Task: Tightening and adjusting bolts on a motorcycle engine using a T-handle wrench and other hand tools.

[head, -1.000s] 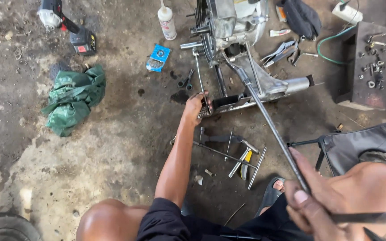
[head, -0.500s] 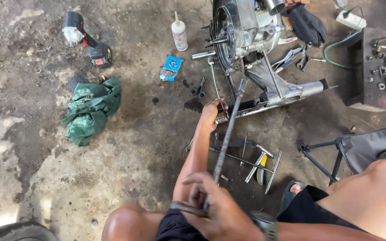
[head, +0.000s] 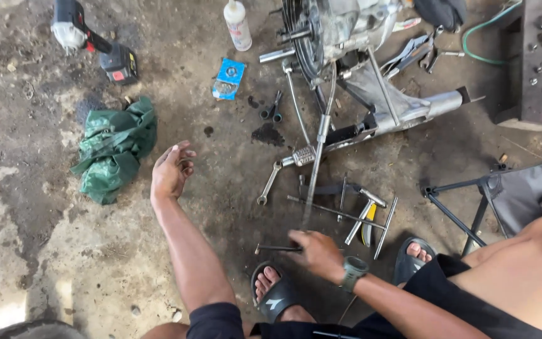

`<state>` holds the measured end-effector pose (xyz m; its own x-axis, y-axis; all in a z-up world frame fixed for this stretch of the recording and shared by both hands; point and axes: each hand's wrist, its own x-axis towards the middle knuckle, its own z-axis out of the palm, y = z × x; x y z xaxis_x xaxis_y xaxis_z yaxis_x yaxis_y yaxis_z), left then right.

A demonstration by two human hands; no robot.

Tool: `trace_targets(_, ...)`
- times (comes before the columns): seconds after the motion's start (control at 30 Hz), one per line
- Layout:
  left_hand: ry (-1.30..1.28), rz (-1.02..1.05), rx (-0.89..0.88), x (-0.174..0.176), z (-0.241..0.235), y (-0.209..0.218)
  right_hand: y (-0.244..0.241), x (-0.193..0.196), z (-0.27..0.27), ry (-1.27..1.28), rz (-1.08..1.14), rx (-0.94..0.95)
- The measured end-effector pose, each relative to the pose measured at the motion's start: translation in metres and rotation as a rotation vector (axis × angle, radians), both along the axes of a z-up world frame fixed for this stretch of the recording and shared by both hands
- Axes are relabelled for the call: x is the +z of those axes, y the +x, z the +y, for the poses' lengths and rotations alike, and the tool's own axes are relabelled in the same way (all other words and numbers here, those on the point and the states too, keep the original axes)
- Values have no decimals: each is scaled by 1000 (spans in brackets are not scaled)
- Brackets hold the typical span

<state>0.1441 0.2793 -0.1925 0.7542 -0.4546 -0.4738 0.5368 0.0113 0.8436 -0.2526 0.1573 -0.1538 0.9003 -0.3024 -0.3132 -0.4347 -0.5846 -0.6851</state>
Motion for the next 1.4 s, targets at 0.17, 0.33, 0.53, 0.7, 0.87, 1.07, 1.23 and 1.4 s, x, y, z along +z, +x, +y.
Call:
trace_targets(0.17,116,-268,-215,104,-40,-51,-58,-24,-72,-468,463,-63)
trace_targets(0.33,-7,-383,-483,160,-123,-115,-105,-29,-121,-686,740,-259)
trace_targets(0.53,52,-561,-896,173,-198,-192,-106,125,-147,-674,865,-200)
trace_targets(0.7,-130,-244,-745,158,-224,-235,-113,164,-161,-654,930,-172)
trace_targets(0.87,-295,-129,-542,134,-244,-256,-140,172,-181,-869,884,-143)
trace_targets(1.07,-347,-211,-534,136,-241,-260,-141,191,-205,-447,842,-10)
trace_targets(1.23,-322,-106,-491,144,-244,-269,-138,208,-215,-305,1066,86)
trace_targets(1.4,-313,-103,-419,140,-245,-274,-130,215,-192,-415,1208,241)
